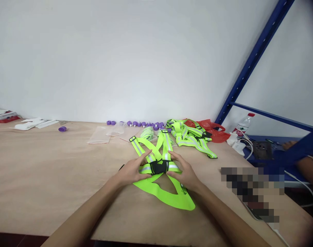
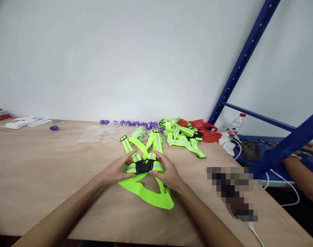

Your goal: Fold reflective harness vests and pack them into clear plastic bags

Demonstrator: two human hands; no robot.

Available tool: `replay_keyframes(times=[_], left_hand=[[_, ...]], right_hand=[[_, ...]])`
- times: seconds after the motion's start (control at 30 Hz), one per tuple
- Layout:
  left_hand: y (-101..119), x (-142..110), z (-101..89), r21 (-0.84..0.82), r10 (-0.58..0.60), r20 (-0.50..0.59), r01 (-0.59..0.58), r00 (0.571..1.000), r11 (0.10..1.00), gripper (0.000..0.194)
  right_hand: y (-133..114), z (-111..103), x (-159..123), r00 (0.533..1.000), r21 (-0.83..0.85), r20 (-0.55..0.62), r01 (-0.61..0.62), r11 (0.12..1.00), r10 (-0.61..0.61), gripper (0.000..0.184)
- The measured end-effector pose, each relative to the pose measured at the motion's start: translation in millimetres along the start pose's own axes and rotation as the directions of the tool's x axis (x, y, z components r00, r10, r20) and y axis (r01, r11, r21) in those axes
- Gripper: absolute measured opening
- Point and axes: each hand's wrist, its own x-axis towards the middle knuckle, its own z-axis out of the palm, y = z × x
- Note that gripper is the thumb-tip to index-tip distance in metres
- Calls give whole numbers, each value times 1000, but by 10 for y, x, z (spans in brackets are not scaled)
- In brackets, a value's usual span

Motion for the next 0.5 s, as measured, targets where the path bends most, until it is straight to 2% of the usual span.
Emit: replay_keyframes(times=[0.13,0.23,0.37,0.5], left_hand=[[17,-101,-84,42,50,71,-53,996,998,86],[35,-221,-188,39,63,82,-66,995,997,82],[34,-393,-370,39,44,56,-47,997,998,85],[-43,-563,-498,150,-4,81,-8,997,989,69]], right_hand=[[-64,-244,-74,1000,-17,-12,23,1000,-23,52],[-20,-437,-234,998,-82,5,-55,995,56,49],[75,-582,-506,974,-209,131,-157,965,186,51],[71,-589,-656,960,-175,248,-88,981,131,52]])
